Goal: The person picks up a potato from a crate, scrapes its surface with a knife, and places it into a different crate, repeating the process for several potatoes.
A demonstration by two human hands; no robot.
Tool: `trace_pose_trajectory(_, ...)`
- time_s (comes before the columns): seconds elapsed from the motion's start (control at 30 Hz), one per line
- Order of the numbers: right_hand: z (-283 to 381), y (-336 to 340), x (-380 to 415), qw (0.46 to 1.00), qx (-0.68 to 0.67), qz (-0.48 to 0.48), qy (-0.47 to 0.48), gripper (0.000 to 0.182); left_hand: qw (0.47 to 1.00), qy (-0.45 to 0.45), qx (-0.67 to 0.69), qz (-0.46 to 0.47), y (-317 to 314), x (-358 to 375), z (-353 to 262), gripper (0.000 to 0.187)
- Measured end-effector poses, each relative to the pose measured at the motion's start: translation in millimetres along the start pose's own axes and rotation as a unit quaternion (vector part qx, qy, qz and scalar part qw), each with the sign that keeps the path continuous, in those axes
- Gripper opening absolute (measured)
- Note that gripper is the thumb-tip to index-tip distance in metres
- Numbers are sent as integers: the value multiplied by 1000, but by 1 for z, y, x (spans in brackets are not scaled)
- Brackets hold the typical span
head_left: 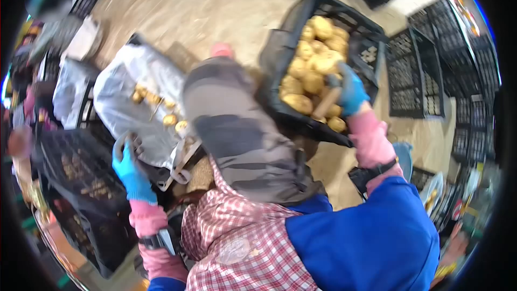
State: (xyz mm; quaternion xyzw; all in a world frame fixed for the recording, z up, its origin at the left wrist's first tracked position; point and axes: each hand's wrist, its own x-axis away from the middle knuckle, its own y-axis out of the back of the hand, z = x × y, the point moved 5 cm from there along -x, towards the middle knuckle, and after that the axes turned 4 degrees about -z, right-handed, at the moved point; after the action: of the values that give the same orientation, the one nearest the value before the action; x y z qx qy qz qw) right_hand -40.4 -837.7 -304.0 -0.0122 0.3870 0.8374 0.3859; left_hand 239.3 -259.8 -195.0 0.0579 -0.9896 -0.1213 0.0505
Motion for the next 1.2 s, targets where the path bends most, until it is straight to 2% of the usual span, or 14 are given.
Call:
trace_pose_trajectory(0.03, 4, 10, -17, 998, 62, -19, 2, 37, 999, 38, 10, -9, 0, 0, 9, 27)
trace_pose_trajectory(0.13, 112, 43, -65, 942, -240, -5, -237, 28, 999, 6, -17, -26, 14, -33, 55, 24)
trace_pose_trajectory(0.17, 147, 50, -83, 976, -183, -1, -117, 36, 999, 51, 5, -6, 12, -48, 70, 27)
trace_pose_trajectory(0.27, 240, 28, -90, 956, -269, 56, -105, 40, 991, 113, -64, 2, -16, -98, 124, 21)
trace_pose_trajectory(0.37, 320, -48, -85, 854, -437, 203, -197, 45, 984, 25, -163, 64, -59, -141, 204, 35)
trace_pose_trajectory(0.43, 361, -108, -78, 741, -525, 302, -291, 48, 881, 80, -457, 95, -79, -148, 234, 63)
trace_pose_trajectory(0.47, 373, -130, -73, 695, -547, 334, -326, 50, 863, 102, -479, 121, -90, -149, 255, 69)
trace_pose_trajectory(0.5, 383, -145, -70, 683, -547, 350, -334, 52, 844, 123, -500, 151, -97, -146, 280, 76)
trace_pose_trajectory(0.6, 394, -157, -67, 781, -469, 341, -232, 49, 880, 3, -463, 108, -102, -141, 305, 65)
trace_pose_trajectory(0.7, 410, -159, -66, 826, -378, 348, -231, 47, 974, 205, 40, 83, -109, -131, 223, 38)
trace_pose_trajectory(0.77, 419, -163, -57, 810, -339, 394, -271, 45, 980, 122, 142, 72, -90, -126, 174, 22)
trace_pose_trajectory(1.03, 437, -211, 18, 766, -342, 523, -151, 56, 967, -156, 198, -29, -18, 21, -45, 49)
trace_pose_trajectory(1.07, 449, -200, 34, 708, -387, 558, -192, 64, 966, -170, 196, 3, -10, 38, -54, 51)
trace_pose_trajectory(1.2, 468, -184, 72, 685, -480, 530, -142, 64, 943, -164, 290, -30, 31, 86, -76, 53)
